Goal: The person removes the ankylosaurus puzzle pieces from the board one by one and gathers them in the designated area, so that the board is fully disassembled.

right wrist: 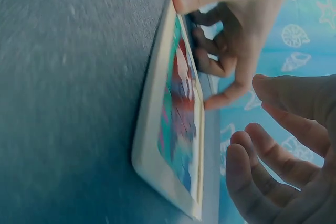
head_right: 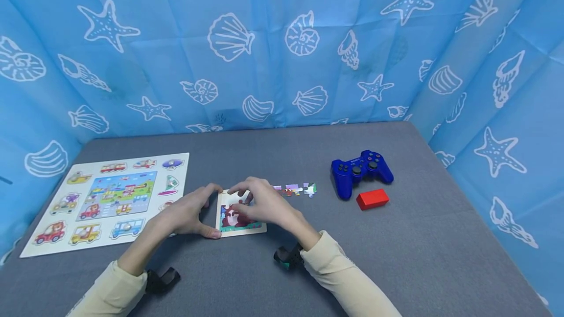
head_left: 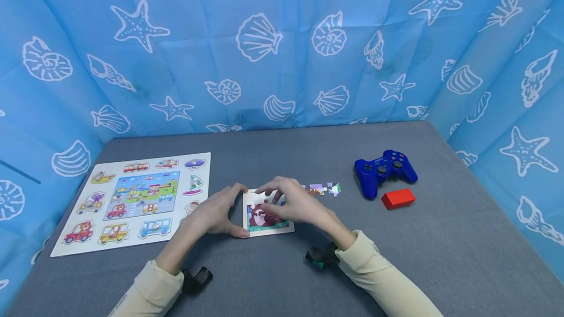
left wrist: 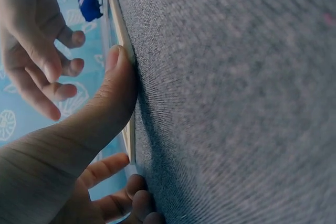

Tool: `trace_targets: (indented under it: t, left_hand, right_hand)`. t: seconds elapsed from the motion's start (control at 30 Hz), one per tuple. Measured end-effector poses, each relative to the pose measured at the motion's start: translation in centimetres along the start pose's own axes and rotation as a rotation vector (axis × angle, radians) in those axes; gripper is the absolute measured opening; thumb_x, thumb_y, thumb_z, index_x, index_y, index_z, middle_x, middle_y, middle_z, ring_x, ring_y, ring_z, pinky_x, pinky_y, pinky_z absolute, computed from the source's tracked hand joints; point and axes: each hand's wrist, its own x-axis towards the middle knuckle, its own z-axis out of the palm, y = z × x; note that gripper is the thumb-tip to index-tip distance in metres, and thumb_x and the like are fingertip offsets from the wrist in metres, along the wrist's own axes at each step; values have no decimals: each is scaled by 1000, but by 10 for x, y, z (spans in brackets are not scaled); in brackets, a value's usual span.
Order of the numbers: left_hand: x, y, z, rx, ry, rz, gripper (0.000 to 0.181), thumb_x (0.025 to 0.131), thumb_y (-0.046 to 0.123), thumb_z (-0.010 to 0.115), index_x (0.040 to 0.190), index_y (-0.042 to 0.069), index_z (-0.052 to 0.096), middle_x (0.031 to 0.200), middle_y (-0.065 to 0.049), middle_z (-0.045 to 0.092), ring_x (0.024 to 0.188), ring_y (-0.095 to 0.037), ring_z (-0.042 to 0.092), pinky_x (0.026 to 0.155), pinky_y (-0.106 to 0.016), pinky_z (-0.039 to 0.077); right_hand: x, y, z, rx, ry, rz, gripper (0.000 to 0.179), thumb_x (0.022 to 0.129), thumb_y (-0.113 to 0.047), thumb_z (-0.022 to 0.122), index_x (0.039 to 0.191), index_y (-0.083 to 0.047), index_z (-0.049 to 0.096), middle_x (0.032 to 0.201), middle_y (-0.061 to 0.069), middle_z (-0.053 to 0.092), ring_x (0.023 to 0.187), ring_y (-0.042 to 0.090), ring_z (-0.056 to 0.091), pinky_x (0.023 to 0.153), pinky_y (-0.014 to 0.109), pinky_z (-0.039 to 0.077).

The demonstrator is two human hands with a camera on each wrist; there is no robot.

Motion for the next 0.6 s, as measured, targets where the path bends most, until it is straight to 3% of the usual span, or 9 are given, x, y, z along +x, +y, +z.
trace_targets:
  t: [0.1,0.23,0.6]
  left_hand:
    - [0,1,1,-1,7,7,98,70,47,93,148,18,41,128,-15,61,118,-33,63,99,-55,50]
    - [-1,0,1,-1,12,14,99,70,46,94,148,17,41,128,-16,61,118,-33,63,99,-56,50]
    - [-3,-1,1,4,24,36,100,68,47,94,147,16,42,123,-16,62,114,-33,64,98,-54,51]
  right_hand:
    - [5,-2,7,38,-13,10,32,93,-8,74,122,2,70,97,15,70,75,10,66,69,26,57]
    - [12,-4,17,123,-57,50,31,94,-7,72,123,4,69,79,8,64,58,1,51,54,16,43]
    - [22,-6,33,86,-112,132,32,93,-7,73,123,4,70,69,-2,57,58,0,46,55,14,37]
